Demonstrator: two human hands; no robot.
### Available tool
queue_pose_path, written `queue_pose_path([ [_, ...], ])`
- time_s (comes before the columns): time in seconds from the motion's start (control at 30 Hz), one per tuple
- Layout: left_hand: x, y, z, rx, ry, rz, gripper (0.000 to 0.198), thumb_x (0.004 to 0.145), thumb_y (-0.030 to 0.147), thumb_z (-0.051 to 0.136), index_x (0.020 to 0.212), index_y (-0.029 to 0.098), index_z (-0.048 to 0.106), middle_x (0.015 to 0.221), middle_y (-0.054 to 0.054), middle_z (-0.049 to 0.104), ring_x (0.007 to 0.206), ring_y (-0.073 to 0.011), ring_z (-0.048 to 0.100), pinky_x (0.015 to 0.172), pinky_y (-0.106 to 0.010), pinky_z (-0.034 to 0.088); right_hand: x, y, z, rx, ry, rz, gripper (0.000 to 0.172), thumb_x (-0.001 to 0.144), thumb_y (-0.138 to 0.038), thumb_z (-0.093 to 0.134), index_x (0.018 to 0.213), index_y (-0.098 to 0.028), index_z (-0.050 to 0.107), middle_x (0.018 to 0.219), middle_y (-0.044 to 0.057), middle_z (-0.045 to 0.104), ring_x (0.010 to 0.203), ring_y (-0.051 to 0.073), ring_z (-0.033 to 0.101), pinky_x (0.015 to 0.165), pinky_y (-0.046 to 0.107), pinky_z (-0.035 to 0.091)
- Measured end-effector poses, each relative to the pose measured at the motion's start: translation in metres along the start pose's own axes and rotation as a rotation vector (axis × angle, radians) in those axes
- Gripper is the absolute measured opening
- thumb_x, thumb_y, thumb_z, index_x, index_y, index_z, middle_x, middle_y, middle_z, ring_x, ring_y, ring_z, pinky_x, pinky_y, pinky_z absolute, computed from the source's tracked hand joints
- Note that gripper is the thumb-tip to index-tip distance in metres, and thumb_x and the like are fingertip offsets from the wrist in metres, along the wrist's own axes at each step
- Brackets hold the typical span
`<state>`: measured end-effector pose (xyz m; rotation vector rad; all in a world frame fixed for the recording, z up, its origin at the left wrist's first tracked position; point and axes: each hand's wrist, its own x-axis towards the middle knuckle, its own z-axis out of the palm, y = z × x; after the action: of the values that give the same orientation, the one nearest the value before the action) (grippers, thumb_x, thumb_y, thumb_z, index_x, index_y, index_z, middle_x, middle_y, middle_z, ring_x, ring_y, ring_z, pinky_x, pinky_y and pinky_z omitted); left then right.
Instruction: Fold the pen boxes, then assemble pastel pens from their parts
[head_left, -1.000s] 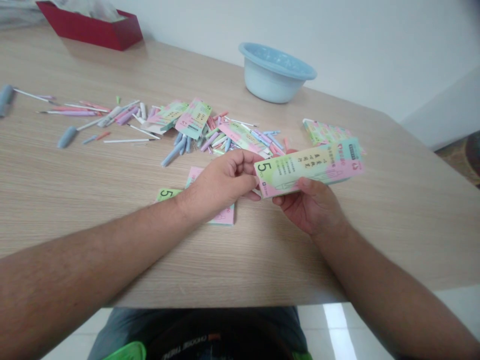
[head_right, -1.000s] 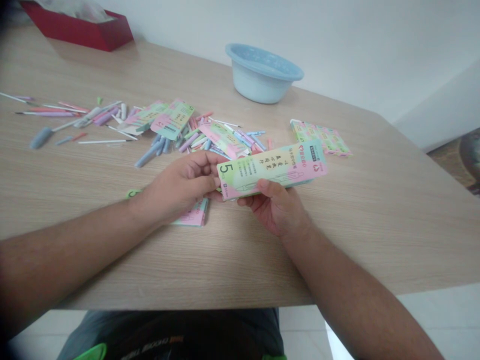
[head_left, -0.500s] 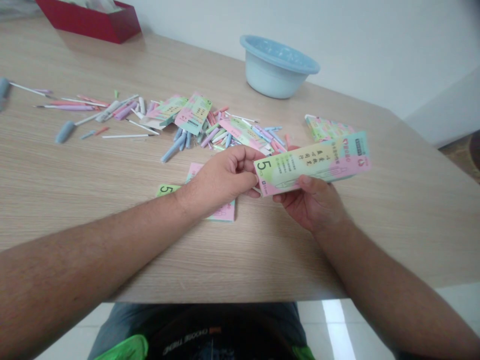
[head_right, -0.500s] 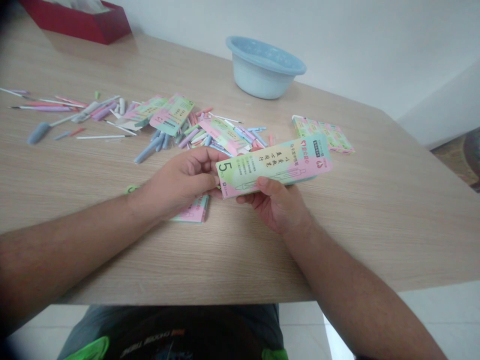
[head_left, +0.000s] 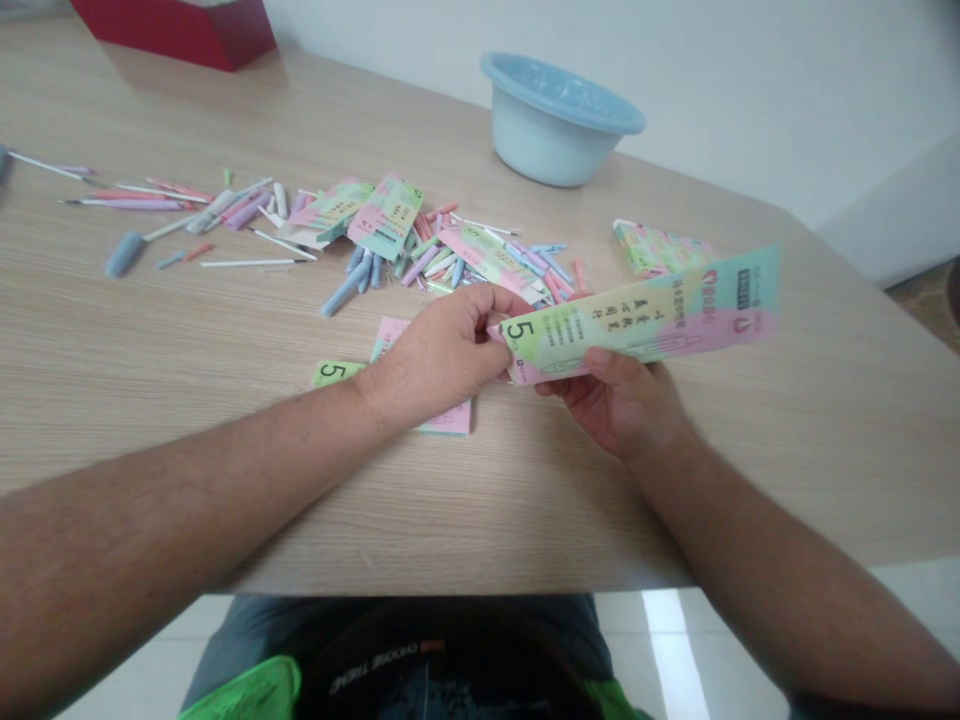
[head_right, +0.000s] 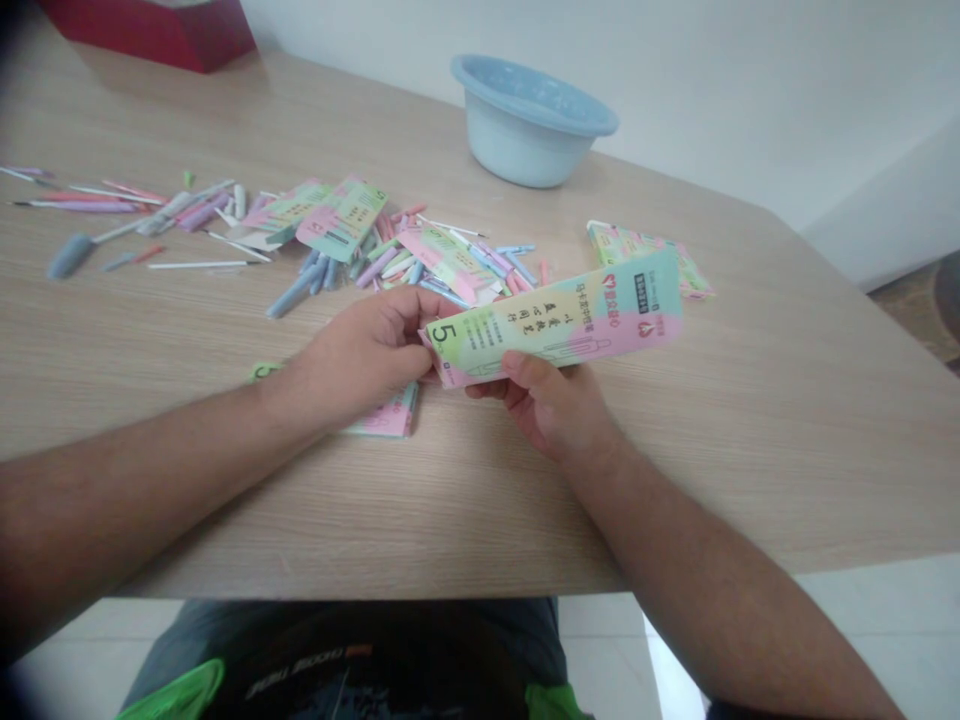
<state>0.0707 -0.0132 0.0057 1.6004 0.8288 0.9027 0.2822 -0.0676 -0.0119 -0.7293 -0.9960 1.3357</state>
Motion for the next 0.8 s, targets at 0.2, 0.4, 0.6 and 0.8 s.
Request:
queue_pose_path([
  [0.2, -0.003, 0.003, 0.004, -0.143, 0.009, -0.050, 0.034, 0.082, 0.004, 0.065, 0.112, 0.019, 0.073, 0.089, 0.000, 0.079, 0.076, -0.0157, 0.072, 0.069, -0.026, 0.057, 0.002, -0.003, 0.001, 0.057, 0.022, 0.030, 0.054, 0.086, -0.033, 0.094, 0.135, -0.032, 0.073, 0.101, -0.001, 0.088, 0.083, 0.020, 0.085, 0.061, 0.025, 0.072],
  [0.4, -0.003, 0.000, 0.003, -0.131, 0.008, 0.012, 0.037, 0.092, 0.027, 0.083, 0.126, 0.019, 0.070, 0.094, -0.003, 0.079, 0.071, -0.0170, 0.072, 0.065, -0.030, 0.059, 0.005, -0.004, 0.001, 0.035, 0.064, 0.025, 0.057, 0.083, -0.034, 0.096, 0.134, -0.030, 0.072, 0.101, -0.001, 0.088, 0.079, 0.019, 0.083, 0.062, 0.026, 0.072],
  [0.6, 0.000, -0.002, 0.001, -0.105, -0.094, 0.052, 0.045, 0.089, 0.016, 0.078, 0.133, 0.022, 0.074, 0.116, -0.004, 0.084, 0.101, -0.0235, 0.082, 0.087, -0.036, 0.066, 0.014, 0.000, -0.008, 0.027, 0.188, 0.057, 0.042, 0.083, -0.043, 0.095, 0.114, -0.024, 0.075, 0.099, 0.001, 0.087, 0.068, 0.016, 0.076, 0.046, 0.021, 0.060],
  [0.8, -0.004, 0.000, -0.003, -0.095, -0.288, -0.072, 0.068, 0.087, 0.023, 0.084, 0.151, 0.020, 0.063, 0.084, 0.000, 0.077, 0.075, -0.0238, 0.079, 0.066, -0.033, 0.066, 0.016, -0.002, -0.007, -0.075, 0.169, 0.040, 0.043, 0.088, -0.054, 0.091, 0.119, -0.030, 0.074, 0.103, 0.003, 0.084, 0.080, 0.025, 0.079, 0.048, 0.032, 0.058],
])
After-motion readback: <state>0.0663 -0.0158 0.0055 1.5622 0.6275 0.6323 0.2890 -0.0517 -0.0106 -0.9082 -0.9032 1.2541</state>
